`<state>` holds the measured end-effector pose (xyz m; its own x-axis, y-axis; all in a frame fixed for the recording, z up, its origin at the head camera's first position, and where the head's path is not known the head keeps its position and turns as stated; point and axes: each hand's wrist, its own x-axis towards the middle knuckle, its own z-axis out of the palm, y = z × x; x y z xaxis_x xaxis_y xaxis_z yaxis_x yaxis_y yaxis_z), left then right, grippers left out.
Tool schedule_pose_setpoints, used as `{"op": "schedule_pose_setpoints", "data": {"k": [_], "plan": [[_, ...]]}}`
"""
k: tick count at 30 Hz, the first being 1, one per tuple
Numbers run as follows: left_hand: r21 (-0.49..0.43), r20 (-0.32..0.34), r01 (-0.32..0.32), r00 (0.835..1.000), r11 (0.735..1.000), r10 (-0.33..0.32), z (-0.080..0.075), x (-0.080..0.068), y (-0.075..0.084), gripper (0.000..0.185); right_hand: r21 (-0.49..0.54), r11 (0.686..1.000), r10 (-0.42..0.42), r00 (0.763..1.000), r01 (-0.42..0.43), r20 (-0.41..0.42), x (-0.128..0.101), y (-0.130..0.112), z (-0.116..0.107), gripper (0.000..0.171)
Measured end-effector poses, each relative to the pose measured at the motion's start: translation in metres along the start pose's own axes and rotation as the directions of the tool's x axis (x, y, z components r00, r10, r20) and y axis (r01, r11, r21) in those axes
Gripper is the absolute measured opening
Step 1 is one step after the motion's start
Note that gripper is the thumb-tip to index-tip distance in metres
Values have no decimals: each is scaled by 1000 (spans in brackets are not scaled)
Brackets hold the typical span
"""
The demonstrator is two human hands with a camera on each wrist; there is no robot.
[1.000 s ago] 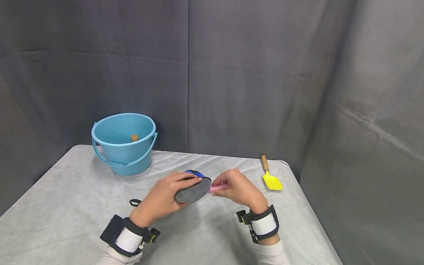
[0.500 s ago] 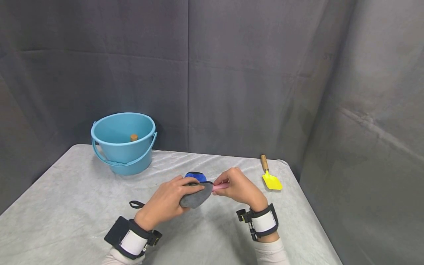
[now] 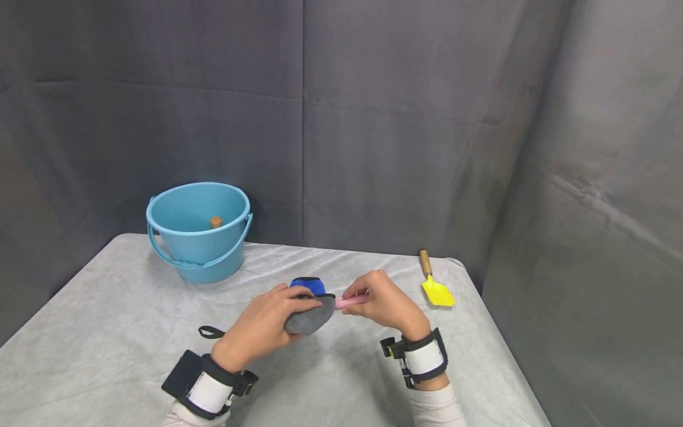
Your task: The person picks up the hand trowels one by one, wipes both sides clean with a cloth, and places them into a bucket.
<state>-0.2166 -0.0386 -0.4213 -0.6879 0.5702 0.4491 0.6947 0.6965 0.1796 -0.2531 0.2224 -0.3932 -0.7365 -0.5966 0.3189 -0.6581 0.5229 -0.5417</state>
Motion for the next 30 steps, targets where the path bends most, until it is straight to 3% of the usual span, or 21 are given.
{"op": "schedule_pose_setpoints", "data": {"k": [5, 17, 30], "plan": [[2, 33, 57, 998, 998, -57, -3, -3, -8, 62, -27, 1000, 2, 1000, -2, -14, -1, 2, -2, 14], [-62, -57, 88, 994, 994, -92, -8, -10, -30, 58, -38, 999, 18, 998, -20, -57, -6, 2, -11, 18], [-107, -34, 151, 987, 983, -156, -18, -19, -55, 59, -32, 998, 53, 997, -55, -50, -10, 3, -14, 13]]}}
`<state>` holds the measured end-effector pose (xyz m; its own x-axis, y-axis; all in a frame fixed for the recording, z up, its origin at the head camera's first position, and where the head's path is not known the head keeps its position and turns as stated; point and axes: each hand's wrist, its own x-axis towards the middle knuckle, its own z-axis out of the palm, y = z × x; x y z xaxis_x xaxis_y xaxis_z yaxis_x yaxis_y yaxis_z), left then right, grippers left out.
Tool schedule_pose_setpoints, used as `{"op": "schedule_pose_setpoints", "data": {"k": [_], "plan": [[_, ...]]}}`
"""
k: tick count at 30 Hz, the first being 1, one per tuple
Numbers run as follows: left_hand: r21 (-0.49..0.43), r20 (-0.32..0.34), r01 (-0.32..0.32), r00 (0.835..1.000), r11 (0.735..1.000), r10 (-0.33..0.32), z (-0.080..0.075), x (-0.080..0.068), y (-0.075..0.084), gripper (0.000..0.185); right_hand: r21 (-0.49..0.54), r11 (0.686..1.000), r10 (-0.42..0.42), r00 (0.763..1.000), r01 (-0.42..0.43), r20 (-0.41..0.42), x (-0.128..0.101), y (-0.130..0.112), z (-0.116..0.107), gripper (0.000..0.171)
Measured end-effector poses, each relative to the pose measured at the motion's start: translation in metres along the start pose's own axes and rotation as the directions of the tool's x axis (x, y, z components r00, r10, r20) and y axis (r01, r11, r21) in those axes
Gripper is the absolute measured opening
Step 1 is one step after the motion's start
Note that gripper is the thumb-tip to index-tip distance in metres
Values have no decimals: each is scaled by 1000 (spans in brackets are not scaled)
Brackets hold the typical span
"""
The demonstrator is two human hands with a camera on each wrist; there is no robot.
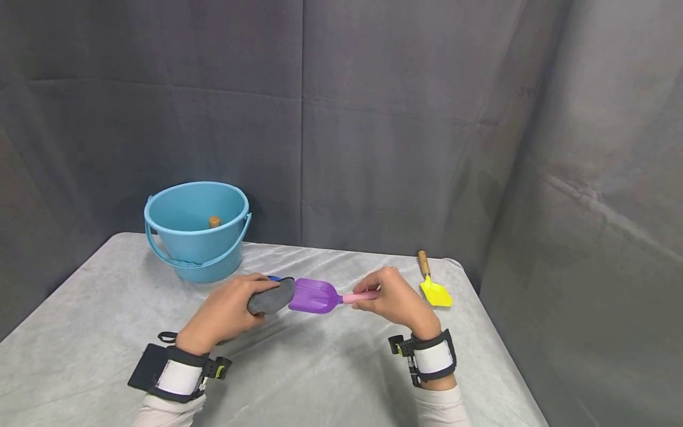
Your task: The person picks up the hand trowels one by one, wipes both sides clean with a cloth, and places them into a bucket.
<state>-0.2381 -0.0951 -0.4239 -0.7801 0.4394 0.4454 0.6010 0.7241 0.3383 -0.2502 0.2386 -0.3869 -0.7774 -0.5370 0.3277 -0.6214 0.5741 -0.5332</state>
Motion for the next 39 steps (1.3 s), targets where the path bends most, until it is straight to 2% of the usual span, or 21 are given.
{"op": "schedule_pose_setpoints", "data": {"k": [5, 9, 12, 17, 22, 28, 33, 39], "plan": [[-19, -30, 34, 999, 999, -35, -8, -4, -4, 56, -4, 1000, 2, 1000, -2, -1, -1, -1, 0, 14], [-24, -74, 33, 997, 999, -35, -11, -4, -2, 57, 6, 1000, 11, 1000, -11, 12, -1, -2, 0, 14], [-17, -118, 6, 993, 1000, -8, -11, -3, 2, 62, 20, 1000, 17, 1000, -17, 25, -1, -2, 0, 13], [-2, -174, -78, 982, 997, 76, -4, 1, 13, 71, 21, 1000, 8, 999, -9, 33, -1, 0, 1, 12], [41, -139, -141, 980, 989, 145, 9, 7, 27, 74, -7, 1000, 0, 1000, 1, 29, -1, 1, 2, 13], [58, -116, -184, 975, 981, 189, 24, 10, 39, 71, -25, 1000, -9, 999, 10, 38, 0, -1, 6, 15], [35, -64, -196, 978, 980, 198, 34, 10, 50, 68, -41, 999, -33, 999, 35, 39, 2, -3, 11, 14], [25, 39, -155, 987, 988, 154, 43, 11, 58, 67, -85, 995, -57, 998, 60, 34, 5, -5, 15, 12]]}}
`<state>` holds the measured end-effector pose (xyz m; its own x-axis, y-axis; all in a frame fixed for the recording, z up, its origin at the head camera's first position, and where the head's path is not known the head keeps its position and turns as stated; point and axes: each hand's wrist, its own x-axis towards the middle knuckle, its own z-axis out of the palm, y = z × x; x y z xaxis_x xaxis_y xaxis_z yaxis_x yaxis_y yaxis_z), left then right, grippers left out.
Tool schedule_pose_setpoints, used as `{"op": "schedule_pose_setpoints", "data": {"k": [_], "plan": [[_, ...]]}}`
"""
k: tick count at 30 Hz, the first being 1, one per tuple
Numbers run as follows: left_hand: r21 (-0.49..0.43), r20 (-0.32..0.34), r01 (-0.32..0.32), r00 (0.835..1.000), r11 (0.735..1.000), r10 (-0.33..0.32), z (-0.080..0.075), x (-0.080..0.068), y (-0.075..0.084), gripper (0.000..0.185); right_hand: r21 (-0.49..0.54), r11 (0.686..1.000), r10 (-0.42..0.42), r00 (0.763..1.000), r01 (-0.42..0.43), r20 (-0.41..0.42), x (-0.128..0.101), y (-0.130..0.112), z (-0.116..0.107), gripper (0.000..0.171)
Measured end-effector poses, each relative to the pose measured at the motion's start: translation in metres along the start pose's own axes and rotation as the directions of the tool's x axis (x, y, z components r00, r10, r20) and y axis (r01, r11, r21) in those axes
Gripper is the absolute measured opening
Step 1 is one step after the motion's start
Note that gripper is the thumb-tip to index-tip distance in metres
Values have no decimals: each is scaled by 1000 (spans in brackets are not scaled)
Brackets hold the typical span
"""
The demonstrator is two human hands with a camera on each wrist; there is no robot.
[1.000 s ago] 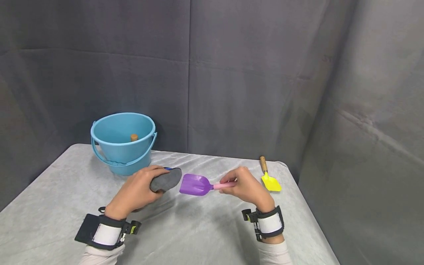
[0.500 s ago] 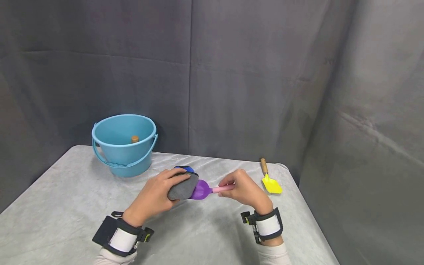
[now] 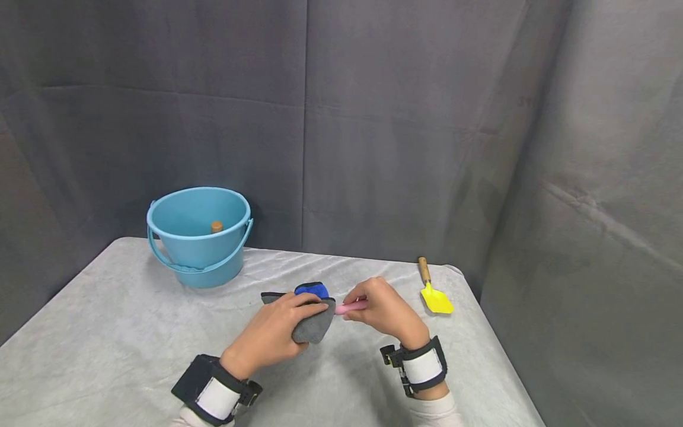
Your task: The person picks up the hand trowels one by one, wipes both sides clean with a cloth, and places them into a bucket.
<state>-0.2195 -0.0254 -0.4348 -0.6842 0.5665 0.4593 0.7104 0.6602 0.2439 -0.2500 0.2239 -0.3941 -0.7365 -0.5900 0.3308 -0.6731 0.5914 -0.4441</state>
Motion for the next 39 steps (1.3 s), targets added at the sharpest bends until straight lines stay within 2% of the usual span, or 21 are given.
{"op": "schedule_pose_setpoints", "data": {"k": [4, 13, 27, 32, 39], "plan": [[4, 39, 32, 999, 999, -32, 1, -1, -1, 63, 1, 1000, 16, 1000, -16, 12, 1, -1, 2, 11], [-19, 24, 19, 1000, 1000, -18, 0, -2, -8, 57, -11, 1000, 24, 1000, -24, 13, 3, -2, 4, 12], [-24, 88, 80, 993, 996, -78, -6, -5, -16, 56, -20, 999, 47, 999, -47, -3, 0, 0, 1, 15], [-22, 86, 81, 993, 996, -79, -10, -7, -23, 56, -19, 999, 35, 999, -36, -35, -1, 2, -2, 15], [-19, 43, 65, 997, 998, -64, -14, -8, -31, 58, 7, 1000, 30, 998, -29, -53, -3, 4, -7, 17]]}}
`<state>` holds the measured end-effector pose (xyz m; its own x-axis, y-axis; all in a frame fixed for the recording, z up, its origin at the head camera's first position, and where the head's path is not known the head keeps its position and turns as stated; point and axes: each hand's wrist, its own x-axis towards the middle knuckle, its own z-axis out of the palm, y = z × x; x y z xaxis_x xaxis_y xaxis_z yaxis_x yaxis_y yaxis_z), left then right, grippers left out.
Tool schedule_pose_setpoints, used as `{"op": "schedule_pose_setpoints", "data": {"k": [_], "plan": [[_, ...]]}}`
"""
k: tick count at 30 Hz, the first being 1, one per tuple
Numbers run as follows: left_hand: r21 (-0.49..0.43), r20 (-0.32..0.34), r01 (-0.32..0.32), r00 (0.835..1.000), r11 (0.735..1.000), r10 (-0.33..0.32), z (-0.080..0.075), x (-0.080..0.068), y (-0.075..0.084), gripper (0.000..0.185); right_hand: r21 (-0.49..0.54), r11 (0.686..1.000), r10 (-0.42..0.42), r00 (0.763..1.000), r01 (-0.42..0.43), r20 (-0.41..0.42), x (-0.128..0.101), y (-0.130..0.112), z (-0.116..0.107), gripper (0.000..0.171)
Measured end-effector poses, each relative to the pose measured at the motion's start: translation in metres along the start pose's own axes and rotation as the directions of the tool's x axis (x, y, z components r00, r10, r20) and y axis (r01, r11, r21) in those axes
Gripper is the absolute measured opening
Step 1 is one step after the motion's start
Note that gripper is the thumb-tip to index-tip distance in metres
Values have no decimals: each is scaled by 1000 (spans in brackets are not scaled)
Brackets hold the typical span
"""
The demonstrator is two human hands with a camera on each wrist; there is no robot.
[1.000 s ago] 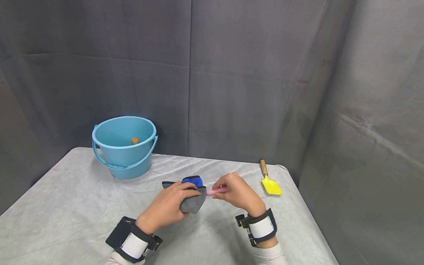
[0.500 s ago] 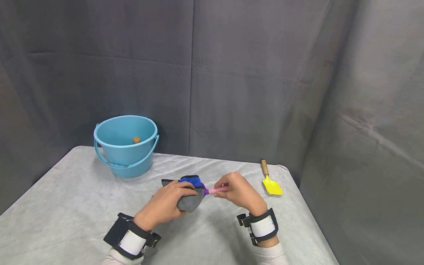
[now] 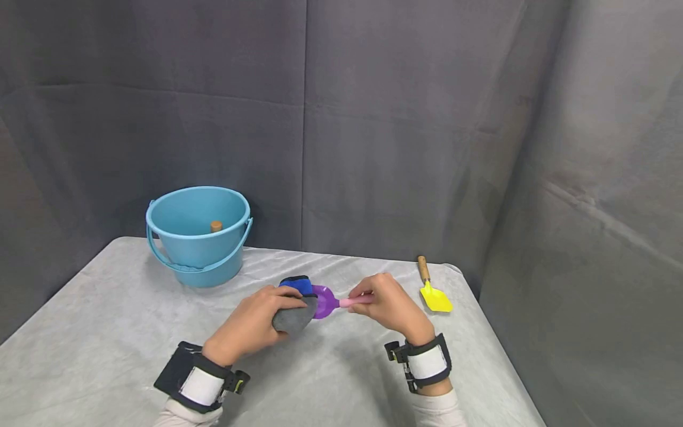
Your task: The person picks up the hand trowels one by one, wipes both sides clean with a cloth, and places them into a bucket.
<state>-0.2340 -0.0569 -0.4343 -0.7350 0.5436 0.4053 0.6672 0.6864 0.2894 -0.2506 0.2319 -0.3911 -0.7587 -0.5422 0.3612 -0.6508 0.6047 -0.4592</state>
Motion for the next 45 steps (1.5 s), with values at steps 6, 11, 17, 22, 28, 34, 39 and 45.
{"op": "schedule_pose_setpoints", "data": {"k": [6, 11, 17, 22, 28, 34, 39, 45], "plan": [[-3, -45, -10, 999, 1000, 10, -5, 0, -5, 57, 19, 1000, 18, 1000, -17, -6, -1, 3, -5, 16], [-21, -62, -6, 998, 1000, 4, -7, -3, -14, 57, 37, 999, -2, 1000, 2, -7, -2, 6, -7, 16], [-68, -68, 2, 998, 998, -7, -12, -8, -29, 63, 59, 998, 40, 999, -39, -16, -4, 8, -9, 18], [-126, -113, 27, 993, 992, -41, -18, -13, -38, 66, 61, 997, 52, 998, -50, -23, -5, 8, -11, 18], [-175, -179, 47, 981, 983, -79, -21, -14, -41, 64, 74, 997, 28, 1000, -27, -13, -5, 7, -11, 16], [-184, -272, -7, 961, 983, -44, -20, -12, -35, 70, 72, 997, 14, 1000, -15, 16, -3, 5, -5, 17], [-202, -302, -92, 953, 975, 28, -14, -7, -23, 75, 52, 999, 9, 1000, -10, 17, -2, 2, 0, 18], [-236, -276, -150, 958, 960, 82, -3, -1, -11, 87, 20, 1000, -10, 1000, 10, 0, -1, 1, 1, 17]]}}
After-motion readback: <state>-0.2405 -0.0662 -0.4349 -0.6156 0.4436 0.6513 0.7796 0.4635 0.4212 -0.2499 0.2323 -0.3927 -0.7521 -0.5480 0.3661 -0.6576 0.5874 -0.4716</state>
